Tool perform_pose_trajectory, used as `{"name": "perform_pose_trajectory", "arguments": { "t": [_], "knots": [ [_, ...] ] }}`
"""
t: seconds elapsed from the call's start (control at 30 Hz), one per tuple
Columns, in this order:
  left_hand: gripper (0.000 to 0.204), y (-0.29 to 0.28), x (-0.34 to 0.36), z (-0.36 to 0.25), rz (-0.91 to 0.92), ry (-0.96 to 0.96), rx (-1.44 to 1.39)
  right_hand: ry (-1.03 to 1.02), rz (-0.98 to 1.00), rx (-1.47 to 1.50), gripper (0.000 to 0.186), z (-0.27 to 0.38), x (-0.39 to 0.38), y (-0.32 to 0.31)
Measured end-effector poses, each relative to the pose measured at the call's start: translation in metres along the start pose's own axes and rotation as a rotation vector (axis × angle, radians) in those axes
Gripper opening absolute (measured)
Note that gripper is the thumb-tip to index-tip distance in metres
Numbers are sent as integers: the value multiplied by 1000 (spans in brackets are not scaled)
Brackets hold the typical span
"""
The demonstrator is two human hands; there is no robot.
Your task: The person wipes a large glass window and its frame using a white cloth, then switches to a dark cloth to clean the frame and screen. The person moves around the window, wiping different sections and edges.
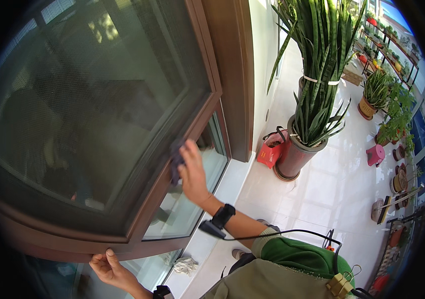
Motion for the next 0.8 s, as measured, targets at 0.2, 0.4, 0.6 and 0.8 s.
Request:
{"name": "perform_pose_trajectory", "arguments": {
  "t": [0.2,0.4,0.6,0.8],
  "knots": [
    [18,2,-2,-2,-34,67,-46,291,-179,14,43,-18,59,-12],
    [17,-1,-1,2,-20,39,-58,190,18,100,45,-9,-23,19],
    [19,-3,2,-1,6,55,-8,343,-364,91,43,-84,145,-29],
    [19,-3,3,-6,30,57,6,167,-242,69,47,-46,91,-13]
  ]
}}
Point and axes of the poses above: each hand's wrist, its own x-axis towards the middle knuckle, its own y-axis out of the palm, z = x × y, the point moved 2 cm from there along x, towards the middle knuckle, and after that the axes turned 14 degrees about y, right-handed, at the moved point
